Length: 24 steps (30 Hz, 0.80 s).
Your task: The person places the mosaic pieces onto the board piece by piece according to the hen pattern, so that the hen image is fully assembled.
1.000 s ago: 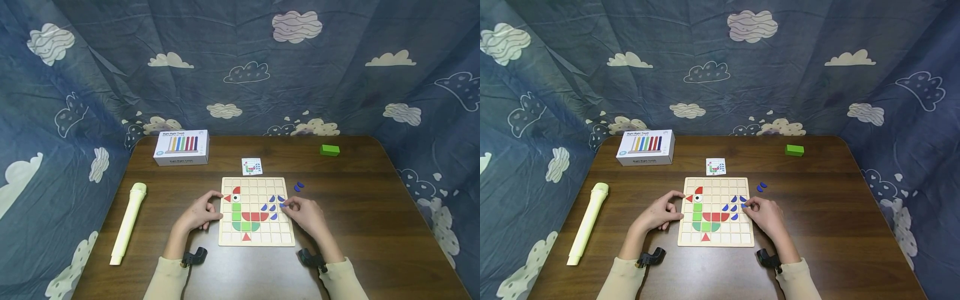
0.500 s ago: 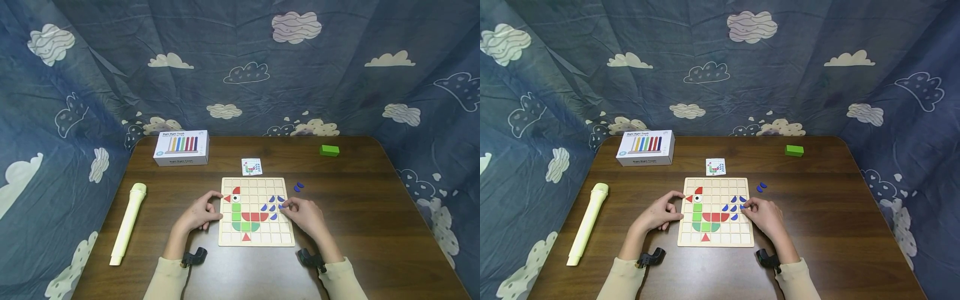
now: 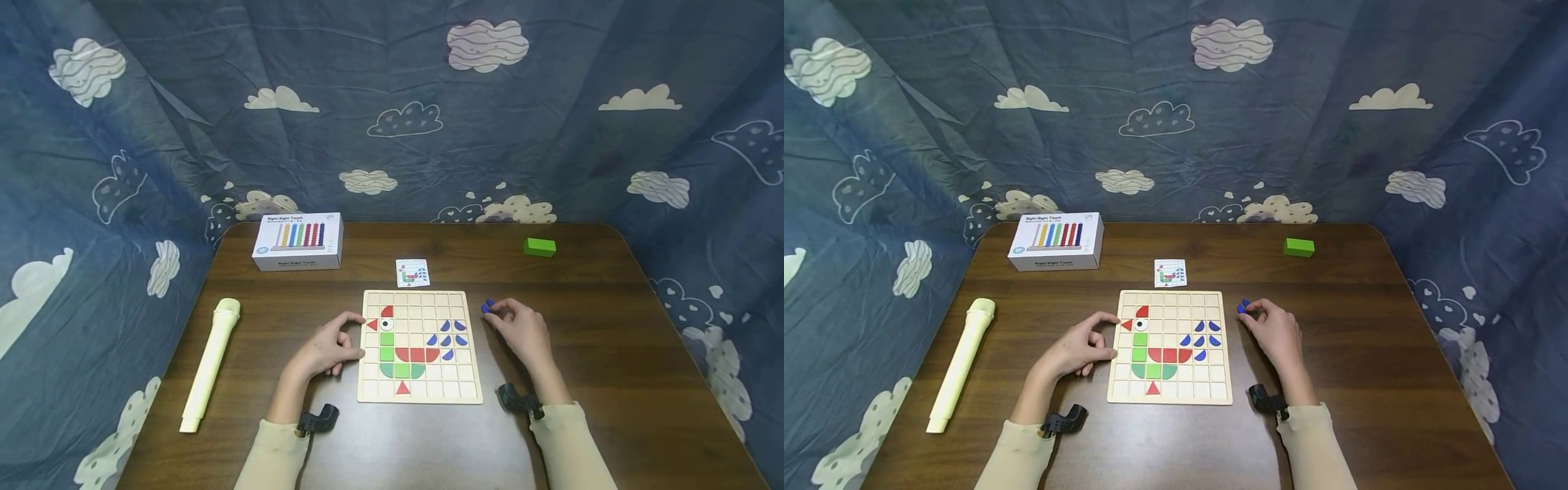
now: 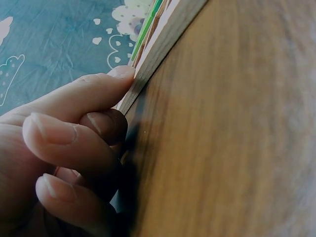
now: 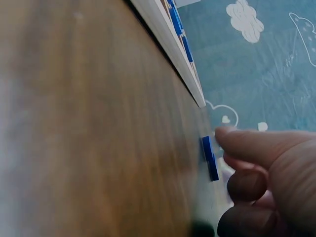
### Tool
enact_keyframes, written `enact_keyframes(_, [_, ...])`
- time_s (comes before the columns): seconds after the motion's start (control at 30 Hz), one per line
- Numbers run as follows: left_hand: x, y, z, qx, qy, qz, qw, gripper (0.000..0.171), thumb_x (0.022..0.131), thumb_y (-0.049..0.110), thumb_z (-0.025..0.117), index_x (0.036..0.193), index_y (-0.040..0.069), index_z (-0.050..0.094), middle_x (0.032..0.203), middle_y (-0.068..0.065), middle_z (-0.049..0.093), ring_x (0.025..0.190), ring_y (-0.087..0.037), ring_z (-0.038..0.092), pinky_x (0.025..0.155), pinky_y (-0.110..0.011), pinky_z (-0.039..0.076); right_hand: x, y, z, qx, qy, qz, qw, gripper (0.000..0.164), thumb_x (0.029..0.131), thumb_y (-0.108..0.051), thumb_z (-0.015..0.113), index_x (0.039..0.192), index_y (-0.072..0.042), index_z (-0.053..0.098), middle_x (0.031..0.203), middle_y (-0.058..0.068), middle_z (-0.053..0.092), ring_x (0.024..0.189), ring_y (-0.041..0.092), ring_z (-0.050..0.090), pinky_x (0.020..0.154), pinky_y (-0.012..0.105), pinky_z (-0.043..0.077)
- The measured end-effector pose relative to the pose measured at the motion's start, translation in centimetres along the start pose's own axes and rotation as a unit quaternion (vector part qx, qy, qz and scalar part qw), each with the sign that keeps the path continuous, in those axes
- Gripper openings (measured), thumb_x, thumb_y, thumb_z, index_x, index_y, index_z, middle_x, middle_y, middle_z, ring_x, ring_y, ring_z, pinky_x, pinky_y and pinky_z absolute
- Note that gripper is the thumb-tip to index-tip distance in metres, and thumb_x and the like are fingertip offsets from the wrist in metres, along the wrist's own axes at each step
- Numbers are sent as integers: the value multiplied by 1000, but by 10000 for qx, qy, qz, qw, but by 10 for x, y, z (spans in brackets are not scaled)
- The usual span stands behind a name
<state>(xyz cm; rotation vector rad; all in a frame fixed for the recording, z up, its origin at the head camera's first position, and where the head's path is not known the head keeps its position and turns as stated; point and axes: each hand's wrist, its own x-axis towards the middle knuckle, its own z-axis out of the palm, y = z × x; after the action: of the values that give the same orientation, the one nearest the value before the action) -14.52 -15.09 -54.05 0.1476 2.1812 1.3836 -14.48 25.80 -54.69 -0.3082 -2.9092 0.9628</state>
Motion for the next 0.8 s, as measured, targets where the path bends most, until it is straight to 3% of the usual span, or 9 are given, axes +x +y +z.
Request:
enact_keyframes(0.3, [0,2,0,11,-22,29,10000,60,92,14,81,144,23,53,67,-3,62,40,-12,48,40,-23,38,7,-7,2,-446,-79,157,9989,31,98,-35,76,112,-7,75,76,7,64,66,21,54,58,32,33])
enact_keyframes(0.8, [0,0,0,-75,-110,137,9998,60,92,13,80,145,22,53,67,-2,61,40,-11,48,39,-23,38,8,-7,7,-465,-2,119,9988,29,99,-34,75,110,-7,77,75,6,64,65,21,54,57,32,33])
